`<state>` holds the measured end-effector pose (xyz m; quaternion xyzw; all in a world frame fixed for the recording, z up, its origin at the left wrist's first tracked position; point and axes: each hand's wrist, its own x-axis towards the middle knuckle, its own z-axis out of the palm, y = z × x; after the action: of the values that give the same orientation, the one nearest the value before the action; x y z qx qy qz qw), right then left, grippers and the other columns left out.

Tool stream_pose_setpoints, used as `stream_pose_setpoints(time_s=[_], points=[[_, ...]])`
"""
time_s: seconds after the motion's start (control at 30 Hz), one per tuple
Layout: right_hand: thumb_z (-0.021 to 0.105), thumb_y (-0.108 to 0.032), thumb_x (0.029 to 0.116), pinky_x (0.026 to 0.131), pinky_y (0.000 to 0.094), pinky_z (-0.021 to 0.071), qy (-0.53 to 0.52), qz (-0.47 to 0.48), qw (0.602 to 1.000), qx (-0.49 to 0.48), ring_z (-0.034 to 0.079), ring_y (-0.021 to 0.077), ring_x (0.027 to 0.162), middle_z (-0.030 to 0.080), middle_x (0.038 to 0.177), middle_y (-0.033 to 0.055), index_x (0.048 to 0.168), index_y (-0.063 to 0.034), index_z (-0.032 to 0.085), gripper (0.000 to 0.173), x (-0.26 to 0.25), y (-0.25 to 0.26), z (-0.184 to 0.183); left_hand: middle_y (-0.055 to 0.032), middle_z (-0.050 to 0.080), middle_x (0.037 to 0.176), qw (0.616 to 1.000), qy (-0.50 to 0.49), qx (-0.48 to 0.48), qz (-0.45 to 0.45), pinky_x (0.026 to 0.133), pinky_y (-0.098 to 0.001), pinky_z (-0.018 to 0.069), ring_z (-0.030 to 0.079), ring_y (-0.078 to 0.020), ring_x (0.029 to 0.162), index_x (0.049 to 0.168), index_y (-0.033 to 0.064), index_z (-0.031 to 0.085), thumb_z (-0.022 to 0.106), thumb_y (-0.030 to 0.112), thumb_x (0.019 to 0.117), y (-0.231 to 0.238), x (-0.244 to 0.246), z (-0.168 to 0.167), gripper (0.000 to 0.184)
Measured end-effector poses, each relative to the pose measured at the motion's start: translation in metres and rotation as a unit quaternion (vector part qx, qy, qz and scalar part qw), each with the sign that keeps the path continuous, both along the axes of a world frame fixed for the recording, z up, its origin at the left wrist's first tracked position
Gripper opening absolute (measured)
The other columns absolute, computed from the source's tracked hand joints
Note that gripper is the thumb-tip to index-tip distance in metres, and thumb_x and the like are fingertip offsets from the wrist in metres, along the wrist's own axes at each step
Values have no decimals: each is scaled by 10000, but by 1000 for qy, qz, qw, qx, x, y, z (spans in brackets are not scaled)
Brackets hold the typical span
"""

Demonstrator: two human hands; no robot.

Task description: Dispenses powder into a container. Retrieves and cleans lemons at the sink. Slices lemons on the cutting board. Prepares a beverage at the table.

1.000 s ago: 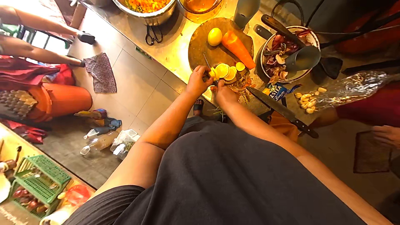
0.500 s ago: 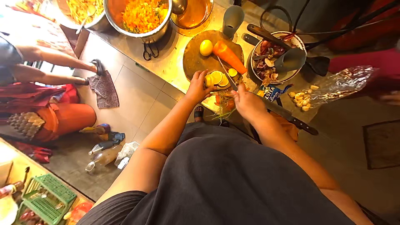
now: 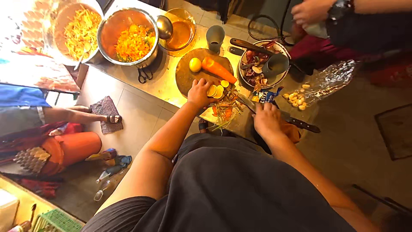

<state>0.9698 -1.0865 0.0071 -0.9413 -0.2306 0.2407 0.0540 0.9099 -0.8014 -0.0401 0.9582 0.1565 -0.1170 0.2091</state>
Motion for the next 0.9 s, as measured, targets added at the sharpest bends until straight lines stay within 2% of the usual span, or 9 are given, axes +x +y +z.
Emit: stream_pose_setpoints(time_s=[0.13,0.2,0.3,0.4,0.47,0.57,0.7,0.8,0.9], points=[[577,-168,1058,1045,588,505,71,53,984,152,626,438,1211,643,1271,273,1352,10,620,347,15,66,-7,-167,586,1329,1000,-4,-22,-16,936,-587,524,533,-423,1245,1396,235,604,848,523,775,8,0,0,727],[601,-222,1056,1046,559,509,146,17,972,182,657,394,1164,679,1214,246,1315,10,640,350,19,94,-21,-160,587,1342,999,-2,-24,-30,948,-586,517,538,-420,1243,1388,214,607,852,509,780,11,1,1,719],[640,-322,1038,1039,582,498,211,-82,958,176,660,399,1156,691,1189,257,1271,36,655,427,21,121,-29,-123,601,1346,999,7,-26,-47,927,-585,526,543,-403,1247,1372,221,611,866,462,770,13,4,4,697],[664,-320,1020,1008,576,517,217,-124,947,200,674,389,1113,696,1153,250,1219,48,669,418,16,130,-30,-122,587,1347,997,37,-29,-65,925,-582,528,538,-401,1247,1397,259,603,847,412,792,15,8,6,670],[677,-301,1009,954,564,545,209,-124,941,234,693,365,1029,707,1087,225,1183,33,682,377,11,132,-30,-141,601,1330,996,27,-40,-71,953,-577,517,549,-405,1236,1372,214,620,848,388,796,19,8,4,643],[677,-274,1007,958,542,544,204,-99,930,291,696,338,1038,712,1110,207,1198,11,679,343,12,130,-26,-177,619,1304,995,-23,-82,-47,1025,-566,480,570,-401,1223,1325,133,638,869,377,785,25,2,2,636],[692,-245,1010,931,420,595,237,-80,885,394,719,243,1010,697,1151,197,1212,47,636,359,21,109,-7,-212,633,1230,982,-102,-157,-27,1010,-547,494,611,-375,1156,1316,61,628,870,348,793,15,-4,26,645],[685,-232,1013,907,376,600,294,-101,840,444,713,195,989,685,1174,175,1241,36,612,359,31,70,19,-203,628,1277,968,-115,-218,-37,1022,-491,507,624,-312,1169,1347,35,607,857,332,825,-15,1,60,650],[658,-191,1027,847,364,638,337,-159,787,492,733,183,948,675,1178,147,1249,30,579,323,31,9,41,-200,647,1263,957,-106,-258,-79,1045,-484,491,622,-301,1186,1333,14,610,836,335,849,-69,18,87,623]])
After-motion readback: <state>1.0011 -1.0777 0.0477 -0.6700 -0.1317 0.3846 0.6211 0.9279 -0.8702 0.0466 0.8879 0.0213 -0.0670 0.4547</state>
